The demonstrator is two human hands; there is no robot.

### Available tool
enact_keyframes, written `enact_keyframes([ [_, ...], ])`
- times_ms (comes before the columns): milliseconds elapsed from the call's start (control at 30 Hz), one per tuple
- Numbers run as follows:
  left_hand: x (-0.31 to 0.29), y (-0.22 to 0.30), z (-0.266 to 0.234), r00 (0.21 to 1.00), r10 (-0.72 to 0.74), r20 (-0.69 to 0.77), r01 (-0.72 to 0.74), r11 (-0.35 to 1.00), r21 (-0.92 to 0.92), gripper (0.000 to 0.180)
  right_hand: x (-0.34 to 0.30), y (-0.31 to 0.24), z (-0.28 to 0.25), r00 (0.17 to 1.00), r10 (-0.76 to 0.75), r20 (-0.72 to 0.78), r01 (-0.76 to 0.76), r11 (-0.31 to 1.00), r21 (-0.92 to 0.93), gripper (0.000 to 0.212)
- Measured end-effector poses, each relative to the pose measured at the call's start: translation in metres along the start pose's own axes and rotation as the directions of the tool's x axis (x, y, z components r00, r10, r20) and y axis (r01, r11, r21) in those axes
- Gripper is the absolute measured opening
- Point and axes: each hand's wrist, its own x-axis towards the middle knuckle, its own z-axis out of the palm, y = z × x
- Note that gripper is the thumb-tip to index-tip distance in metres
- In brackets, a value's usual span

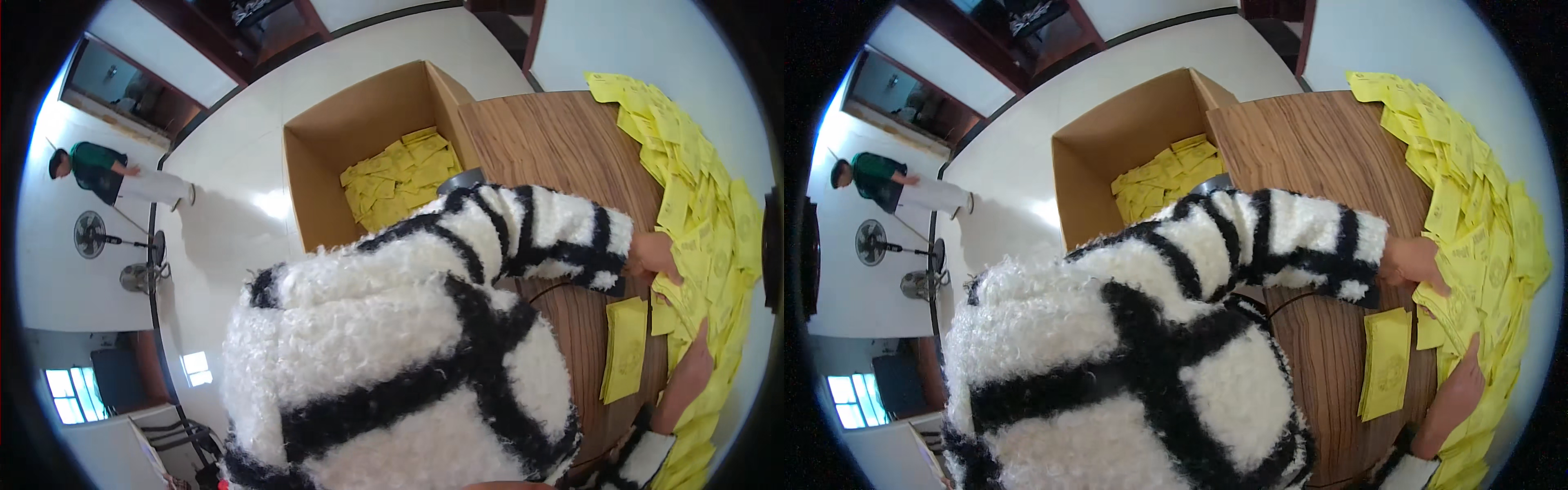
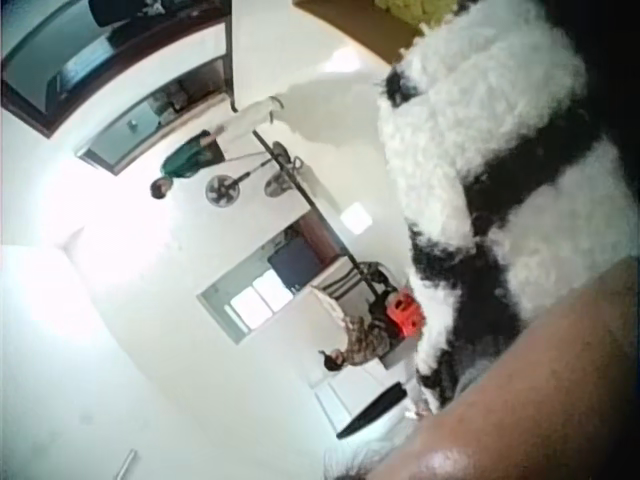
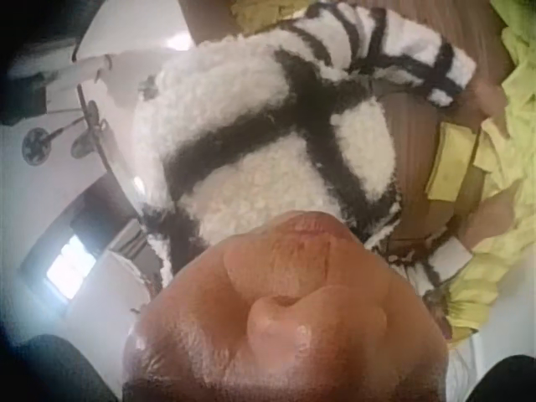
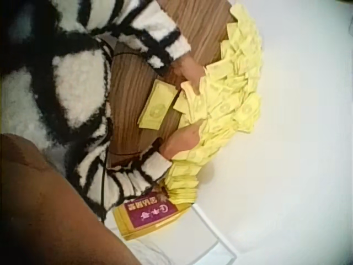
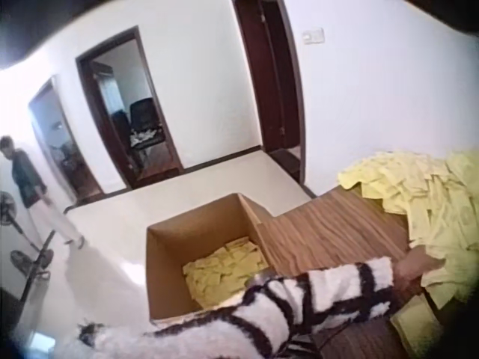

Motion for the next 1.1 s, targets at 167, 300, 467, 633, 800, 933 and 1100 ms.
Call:
enact_keyframes([
  [167, 0.001, 0.001, 0.001, 0.999, 0.010, -0.039, -0.004, 0.988, 0.152, 0.034, -0.005, 0.020, 0.002, 0.999, -0.011, 0.051, 0.017, 0.993, -0.120, 0.052],
  [300, 0.016, -0.010, 0.004, 0.943, 0.254, 0.213, -0.325, 0.840, 0.434, 0.033, -0.025, 0.046, -0.002, 0.984, 0.116, 0.136, -0.101, 0.988, -0.112, 0.047],
  [467, 0.009, 0.010, -0.016, 0.693, 0.305, 0.653, -0.717, 0.197, 0.668, 0.037, -0.041, 0.026, -0.020, 0.945, 0.327, 0.026, -0.313, 0.876, 0.366, 0.037],
  [633, -0.024, 0.036, 0.005, 0.997, 0.009, 0.072, -0.060, 0.671, 0.739, 0.040, -0.015, -0.018, -0.039, 0.837, 0.473, 0.274, -0.431, 0.261, 0.864, 0.043],
  [800, -0.012, 0.026, 0.011, 0.989, -0.053, 0.141, -0.052, 0.757, 0.651, 0.047, -0.017, -0.025, -0.057, 0.770, 0.479, 0.423, -0.567, 0.209, 0.797, 0.039],
  [933, -0.003, 0.024, 0.007, 0.984, -0.123, 0.128, -0.005, 0.703, 0.711, 0.047, -0.028, -0.025, -0.052, 0.787, 0.370, 0.493, -0.593, 0.231, 0.772, 0.033],
  [1100, 0.001, 0.020, 0.004, 0.970, -0.202, 0.134, 0.016, 0.607, 0.794, 0.038, -0.042, -0.034, -0.055, 0.716, 0.342, 0.609, -0.676, 0.122, 0.727, 0.028],
])
